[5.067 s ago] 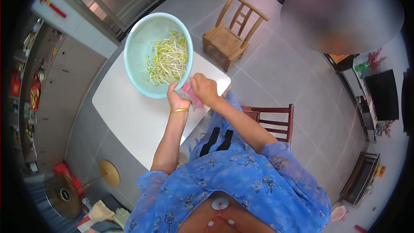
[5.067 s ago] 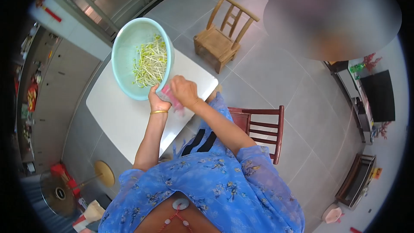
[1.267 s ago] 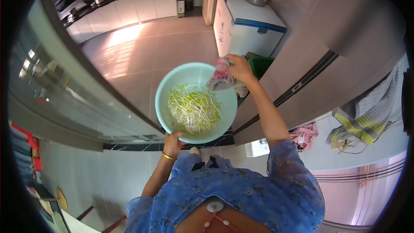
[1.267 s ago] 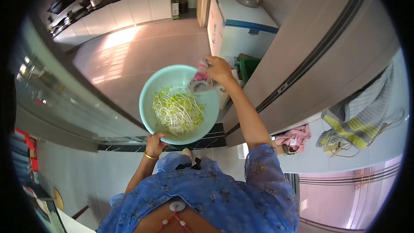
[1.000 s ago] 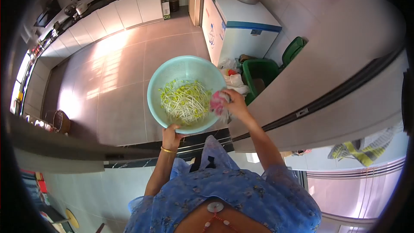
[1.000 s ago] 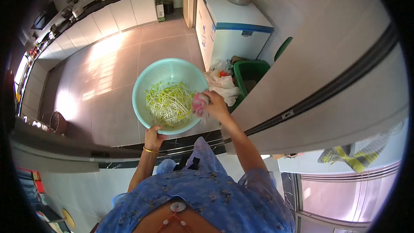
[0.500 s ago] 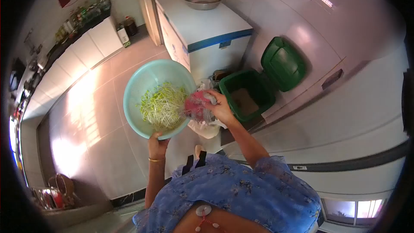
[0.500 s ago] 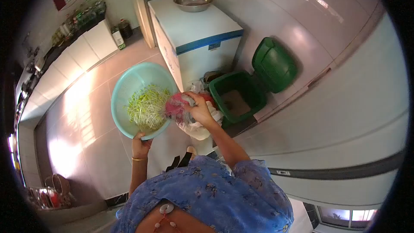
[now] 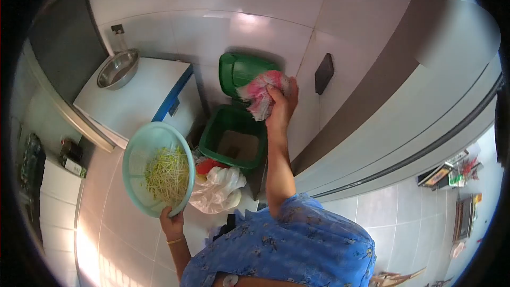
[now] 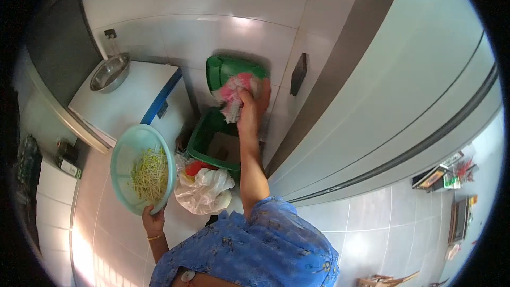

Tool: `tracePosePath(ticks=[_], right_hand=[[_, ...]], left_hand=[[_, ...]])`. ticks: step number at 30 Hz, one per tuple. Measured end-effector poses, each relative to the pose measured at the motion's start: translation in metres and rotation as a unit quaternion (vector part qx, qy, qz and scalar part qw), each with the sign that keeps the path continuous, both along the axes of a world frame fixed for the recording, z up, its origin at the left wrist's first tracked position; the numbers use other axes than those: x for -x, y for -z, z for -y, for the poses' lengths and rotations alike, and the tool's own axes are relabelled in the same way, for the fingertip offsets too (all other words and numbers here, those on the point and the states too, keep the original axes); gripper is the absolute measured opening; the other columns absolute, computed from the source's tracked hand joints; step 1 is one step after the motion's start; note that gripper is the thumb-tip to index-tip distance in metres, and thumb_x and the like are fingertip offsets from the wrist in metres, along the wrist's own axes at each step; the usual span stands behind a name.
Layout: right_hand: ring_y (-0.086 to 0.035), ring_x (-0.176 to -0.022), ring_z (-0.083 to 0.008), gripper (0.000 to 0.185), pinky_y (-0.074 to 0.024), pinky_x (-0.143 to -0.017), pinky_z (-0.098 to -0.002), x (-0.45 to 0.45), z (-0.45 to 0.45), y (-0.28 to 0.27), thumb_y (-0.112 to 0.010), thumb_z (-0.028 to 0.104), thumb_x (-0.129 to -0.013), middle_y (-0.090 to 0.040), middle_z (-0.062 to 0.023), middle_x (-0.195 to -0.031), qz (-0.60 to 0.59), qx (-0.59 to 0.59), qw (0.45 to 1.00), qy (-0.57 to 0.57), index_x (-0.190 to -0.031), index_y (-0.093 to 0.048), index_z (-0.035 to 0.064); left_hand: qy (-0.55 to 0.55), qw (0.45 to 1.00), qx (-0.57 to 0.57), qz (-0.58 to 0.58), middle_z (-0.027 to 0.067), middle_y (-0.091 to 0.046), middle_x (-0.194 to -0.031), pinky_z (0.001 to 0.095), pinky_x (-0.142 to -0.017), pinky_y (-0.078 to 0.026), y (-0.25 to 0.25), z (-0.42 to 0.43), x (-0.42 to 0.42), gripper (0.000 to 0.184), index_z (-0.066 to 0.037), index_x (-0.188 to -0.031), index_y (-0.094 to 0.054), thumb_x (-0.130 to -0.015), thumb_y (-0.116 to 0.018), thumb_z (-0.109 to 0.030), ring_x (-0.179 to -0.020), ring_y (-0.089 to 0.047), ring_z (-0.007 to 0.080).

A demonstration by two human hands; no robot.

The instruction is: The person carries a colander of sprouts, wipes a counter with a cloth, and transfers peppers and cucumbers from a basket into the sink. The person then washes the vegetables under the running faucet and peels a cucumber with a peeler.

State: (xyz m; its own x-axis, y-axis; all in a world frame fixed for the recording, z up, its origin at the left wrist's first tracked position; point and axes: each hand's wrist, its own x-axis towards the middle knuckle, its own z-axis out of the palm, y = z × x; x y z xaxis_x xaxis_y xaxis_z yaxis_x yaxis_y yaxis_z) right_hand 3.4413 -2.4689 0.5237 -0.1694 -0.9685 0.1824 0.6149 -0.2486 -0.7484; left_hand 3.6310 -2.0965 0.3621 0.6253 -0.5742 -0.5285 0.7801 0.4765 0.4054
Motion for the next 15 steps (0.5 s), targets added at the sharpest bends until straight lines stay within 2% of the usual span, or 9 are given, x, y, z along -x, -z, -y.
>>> tracePosePath(ticks=[1,2,3,4,6,8,10,12,15], right_hand=[[-0.049,-0.109,-0.0254,0.07,-0.0389,-0.095,-0.0351,0.003,0.001,-0.005,-0.064,0.002,-0.067,-0.046,-0.0151,-0.123,0.0,0.002,1.0,0.004,-0.131,-0.035,-0.0036],[-0.045,-0.115,-0.0255,0.077,-0.0363,-0.097,-0.0345,0.008,0.0,-0.01,-0.066,0.003,-0.067,-0.039,-0.0163,-0.129,-0.083,0.004,0.995,0.054,-0.134,-0.029,-0.0036],[-0.04,-0.12,-0.0256,0.084,-0.0337,-0.1,-0.0338,0.013,0.001,-0.015,-0.067,0.005,-0.066,-0.033,-0.0176,-0.135,-0.164,0.006,0.981,0.105,-0.137,-0.023,-0.0036],[-0.04,-0.12,-0.0256,0.084,-0.0337,-0.1,-0.0338,0.019,0.012,-0.009,-0.067,0.005,-0.066,-0.033,-0.0176,-0.135,-0.164,0.007,0.98,0.109,-0.137,-0.023,-0.0036],[-0.036,-0.125,-0.0263,0.086,-0.0302,-0.102,-0.0324,0.03,0.038,0.002,-0.069,0.005,-0.065,-0.031,-0.0202,-0.138,-0.247,0.005,0.957,0.151,-0.137,-0.024,-0.0042],[-0.034,-0.126,-0.0269,0.086,-0.0284,-0.103,-0.0318,0.039,0.043,0.004,-0.069,0.003,-0.064,-0.029,-0.0207,-0.139,-0.253,-0.002,0.955,0.157,-0.137,-0.024,-0.0042],[-0.031,-0.129,-0.0283,0.085,-0.0227,-0.106,-0.0306,0.036,0.034,-0.006,-0.066,-0.002,-0.064,-0.027,-0.0205,-0.142,-0.222,-0.004,0.962,0.157,-0.137,-0.024,-0.0038],[-0.03,-0.13,-0.027,0.083,-0.02,-0.107,-0.0302,0.039,0.045,0.007,-0.064,-0.004,-0.064,-0.028,-0.0191,-0.142,-0.216,0.024,0.962,0.164,-0.137,-0.025,-0.0029],[-0.027,-0.131,-0.026,0.079,-0.0201,-0.107,-0.0326,0.045,0.041,0.011,-0.063,-0.004,-0.064,-0.031,-0.018,-0.14,-0.192,0.014,0.967,0.165,-0.136,-0.03,-0.0017]], left_hand=[[0.017,0.999,-0.022,0.026,0.0177,-0.048,-0.121,0.0507,-0.084,-0.05,-0.007,0.004,-0.003,0.051,-0.001,-0.122,-0.038,-0.073,-0.048,0.004,-0.107,-0.052,0.0341],[0.033,0.997,-0.044,0.052,0.0167,-0.054,-0.112,0.0442,-0.079,-0.055,-0.011,0.008,-0.006,0.04,0.002,-0.114,-0.045,-0.074,-0.05,0.001,-0.1,-0.057,0.0304],[0.036,0.997,-0.042,0.052,0.0167,-0.054,-0.112,0.0442,-0.079,-0.055,-0.01,0.011,-0.012,0.04,0.002,-0.114,-0.045,-0.074,-0.05,0.001,-0.1,-0.057,0.0304],[0.037,0.997,-0.036,0.052,0.0169,-0.054,-0.113,0.0447,-0.08,-0.054,-0.008,0.014,-0.019,0.041,0.002,-0.115,-0.045,-0.074,-0.049,0.002,-0.101,-0.057,0.0312],[0.041,0.997,-0.027,0.053,0.0171,-0.054,-0.113,0.0452,-0.082,-0.054,-0.006,0.02,-0.032,0.042,0.002,-0.116,-0.044,-0.074,-0.049,0.002,-0.102,-0.057,0.0319],[0.064,0.997,-0.022,0.023,0.0182,-0.053,-0.117,0.0464,-0.084,-0.053,-0.008,0.026,-0.041,0.045,0.003,-0.119,-0.042,-0.074,-0.047,0.003,-0.104,-0.056,0.0337],[0.032,0.998,-0.054,0.025,0.0206,-0.05,-0.12,0.0471,-0.085,-0.053,-0.026,0.028,-0.031,0.048,0.005,-0.122,-0.039,-0.074,-0.047,0.004,-0.106,-0.055,0.0349],[0.024,0.998,-0.041,0.03,0.023,-0.049,-0.121,0.0476,-0.086,-0.052,-0.024,0.022,-0.032,0.049,0.007,-0.123,-0.038,-0.075,-0.046,0.004,-0.108,-0.053,0.0345],[-0.002,0.998,-0.057,0.009,0.0242,-0.048,-0.118,0.0507,-0.085,-0.052,-0.012,0.007,-0.029,0.04,0.008,-0.116,-0.038,-0.077,-0.044,0.004,-0.105,-0.053,0.039]])
